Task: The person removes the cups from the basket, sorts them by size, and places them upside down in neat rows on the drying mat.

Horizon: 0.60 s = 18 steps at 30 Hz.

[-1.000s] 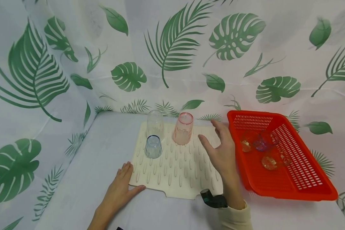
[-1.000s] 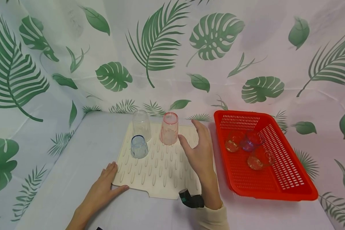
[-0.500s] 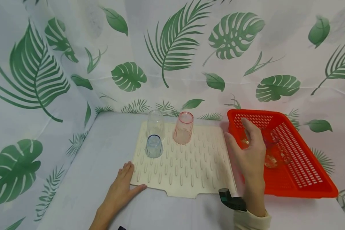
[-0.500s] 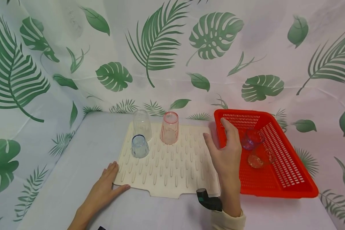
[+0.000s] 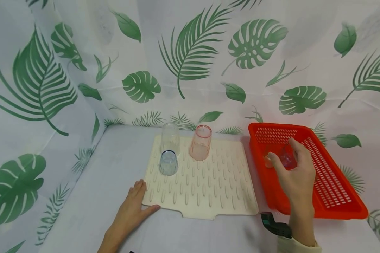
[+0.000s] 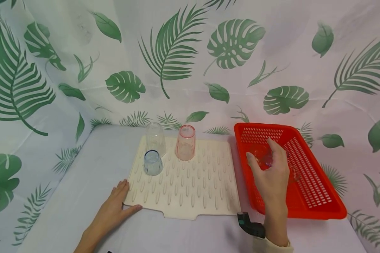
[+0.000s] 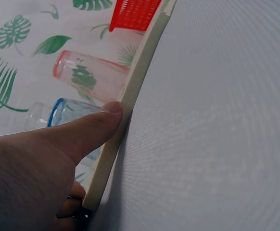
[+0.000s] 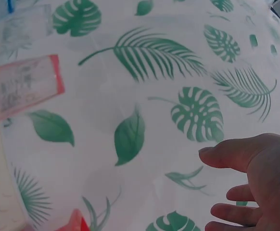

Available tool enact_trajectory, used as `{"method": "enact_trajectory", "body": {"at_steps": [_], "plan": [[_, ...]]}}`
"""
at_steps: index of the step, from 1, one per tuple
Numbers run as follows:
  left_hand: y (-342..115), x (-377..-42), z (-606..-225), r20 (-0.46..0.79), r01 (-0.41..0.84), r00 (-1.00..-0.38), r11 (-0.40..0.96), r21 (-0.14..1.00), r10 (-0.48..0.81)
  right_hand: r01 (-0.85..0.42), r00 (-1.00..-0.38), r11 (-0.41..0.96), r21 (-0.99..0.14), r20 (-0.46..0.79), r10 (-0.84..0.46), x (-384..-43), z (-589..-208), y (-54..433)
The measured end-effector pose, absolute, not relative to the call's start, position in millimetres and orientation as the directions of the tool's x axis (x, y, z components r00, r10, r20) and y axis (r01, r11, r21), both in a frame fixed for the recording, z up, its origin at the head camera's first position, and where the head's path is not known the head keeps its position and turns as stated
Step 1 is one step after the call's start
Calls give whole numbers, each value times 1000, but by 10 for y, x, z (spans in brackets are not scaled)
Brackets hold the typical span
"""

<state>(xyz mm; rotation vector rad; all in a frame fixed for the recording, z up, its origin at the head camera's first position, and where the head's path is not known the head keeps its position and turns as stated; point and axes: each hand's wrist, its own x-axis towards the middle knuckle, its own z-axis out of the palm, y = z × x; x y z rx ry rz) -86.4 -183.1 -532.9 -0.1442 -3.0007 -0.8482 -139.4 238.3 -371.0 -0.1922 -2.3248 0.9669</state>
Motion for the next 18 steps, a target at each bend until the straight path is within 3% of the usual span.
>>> {"method": "enact_trajectory", "body": {"at_steps": [10, 18], "plan": [[-1824, -852, -5315, 34, 85, -996, 844, 529, 78, 119, -809, 662, -740, 314, 497, -1489, -3802, 2709], [-1829, -857, -5332, 46, 95, -995, 847, 523, 83, 261, -827, 594, -761, 141, 544, -1591, -3971, 3001]]}}
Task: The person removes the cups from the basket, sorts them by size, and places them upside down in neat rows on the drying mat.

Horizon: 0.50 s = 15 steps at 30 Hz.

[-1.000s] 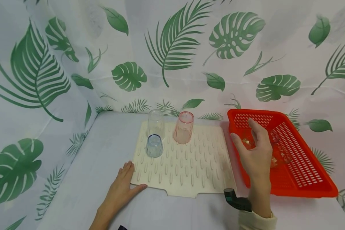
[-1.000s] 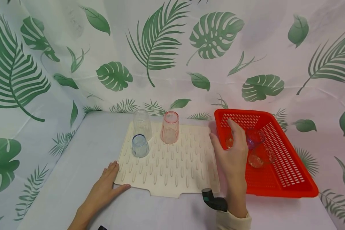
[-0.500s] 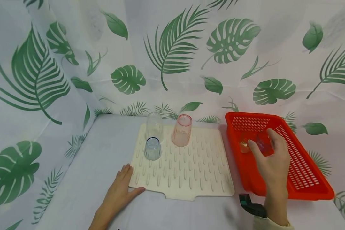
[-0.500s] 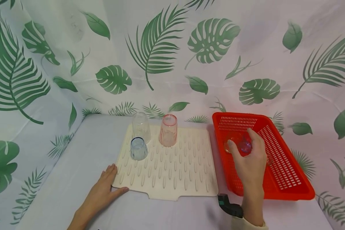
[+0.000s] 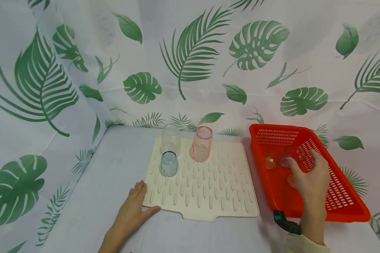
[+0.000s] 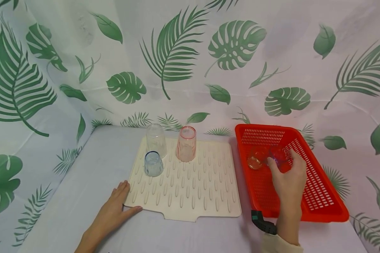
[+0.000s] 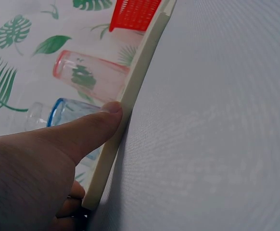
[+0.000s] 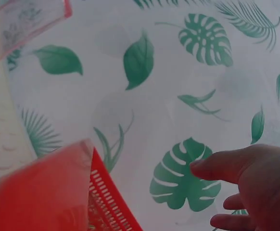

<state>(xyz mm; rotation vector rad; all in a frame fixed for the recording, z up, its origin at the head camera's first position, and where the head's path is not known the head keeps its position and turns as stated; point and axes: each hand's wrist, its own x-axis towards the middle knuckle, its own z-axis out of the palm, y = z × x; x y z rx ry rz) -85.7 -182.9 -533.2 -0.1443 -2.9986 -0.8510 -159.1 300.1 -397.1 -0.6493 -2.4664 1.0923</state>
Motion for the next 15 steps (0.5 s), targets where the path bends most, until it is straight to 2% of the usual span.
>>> {"method": "enact_trajectory", "body": {"at_steps": [8, 15], "plan": [[-1829, -858, -5312, 53, 100, -995, 849, 520, 85, 310, -854, 609, -730, 68, 516, -1574, -4029, 3233], [-1821, -839, -5307, 49, 95, -995, 844, 528, 82, 356, -846, 599, -718, 26, 533, -1538, -4035, 3398]]}}
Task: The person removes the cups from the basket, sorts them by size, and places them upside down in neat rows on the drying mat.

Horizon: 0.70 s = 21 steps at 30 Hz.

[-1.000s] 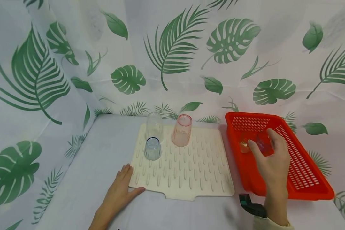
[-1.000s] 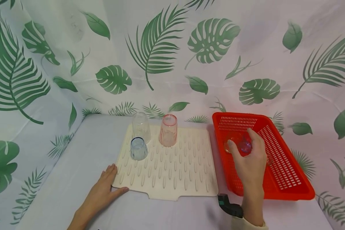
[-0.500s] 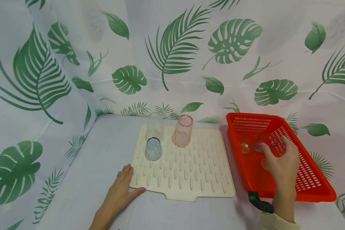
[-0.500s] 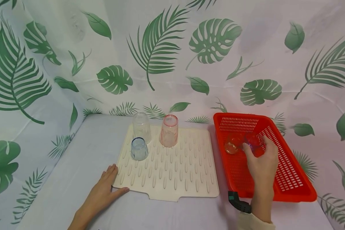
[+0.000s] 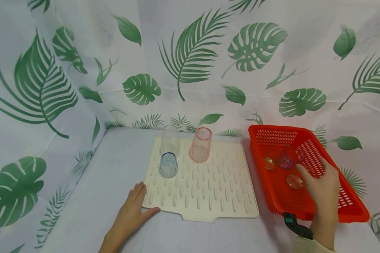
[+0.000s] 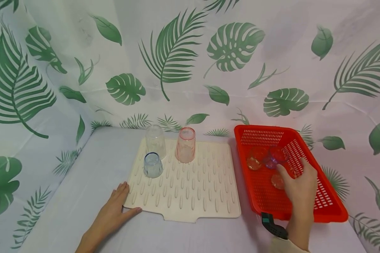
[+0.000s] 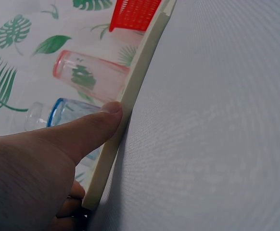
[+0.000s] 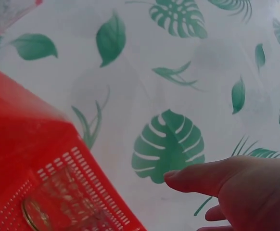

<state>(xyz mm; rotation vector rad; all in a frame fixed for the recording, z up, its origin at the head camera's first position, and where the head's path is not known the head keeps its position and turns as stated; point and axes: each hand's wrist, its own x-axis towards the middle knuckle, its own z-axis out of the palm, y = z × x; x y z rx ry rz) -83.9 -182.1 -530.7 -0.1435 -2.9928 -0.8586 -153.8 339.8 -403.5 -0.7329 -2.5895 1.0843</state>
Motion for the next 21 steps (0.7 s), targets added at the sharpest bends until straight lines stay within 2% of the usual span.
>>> {"method": "enact_trajectory", "body": {"at_steps": [4, 12, 21], "plan": [[-1810, -832, -5319, 42, 90, -996, 845, 527, 80, 360, -860, 627, -691, 15, 510, -1531, -4045, 3481], [-1802, -818, -5311, 45, 87, -996, 847, 524, 74, 265, -924, 759, -595, 68, 376, -1516, -4107, 3650], [-1788, -825, -5308, 25, 74, -997, 843, 533, 71, 221, -959, 829, -513, 42, 282, -1532, -4258, 3820]]}}
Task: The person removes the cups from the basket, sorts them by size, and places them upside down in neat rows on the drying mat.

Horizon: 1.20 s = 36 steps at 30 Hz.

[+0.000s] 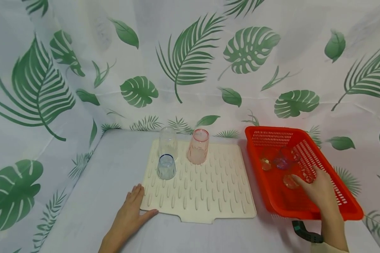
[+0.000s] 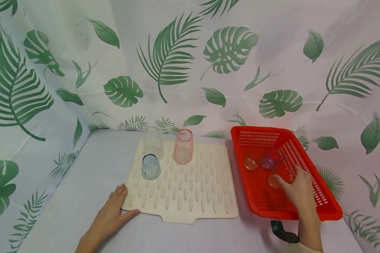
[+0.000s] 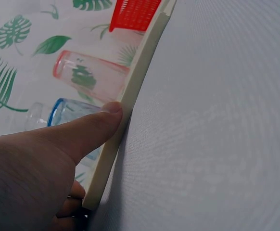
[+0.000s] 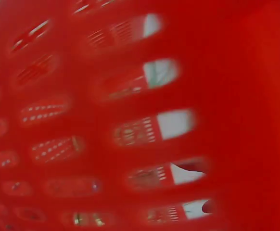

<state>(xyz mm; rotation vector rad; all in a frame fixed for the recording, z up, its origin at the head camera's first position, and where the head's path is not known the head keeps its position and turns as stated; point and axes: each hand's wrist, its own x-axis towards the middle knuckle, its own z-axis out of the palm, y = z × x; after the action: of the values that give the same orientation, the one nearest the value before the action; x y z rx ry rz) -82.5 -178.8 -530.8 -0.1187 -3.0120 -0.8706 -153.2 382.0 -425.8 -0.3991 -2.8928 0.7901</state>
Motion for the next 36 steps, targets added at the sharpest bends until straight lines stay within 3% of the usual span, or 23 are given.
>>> {"method": "enact_trajectory", "body": {"at_steps": [15, 22, 36], "plan": [[-1807, -836, -5330, 55, 91, -996, 845, 527, 73, 314, -948, 777, -545, -132, 291, -1701, -4352, 3886], [-1816, -845, -5348, 69, 100, -995, 848, 521, 75, 298, -954, 802, -518, -135, 268, -1704, -4383, 3915], [-1819, -854, -5347, 47, 86, -996, 841, 533, 72, 400, -917, 755, -520, -222, 332, -1711, -4372, 3906]]}}
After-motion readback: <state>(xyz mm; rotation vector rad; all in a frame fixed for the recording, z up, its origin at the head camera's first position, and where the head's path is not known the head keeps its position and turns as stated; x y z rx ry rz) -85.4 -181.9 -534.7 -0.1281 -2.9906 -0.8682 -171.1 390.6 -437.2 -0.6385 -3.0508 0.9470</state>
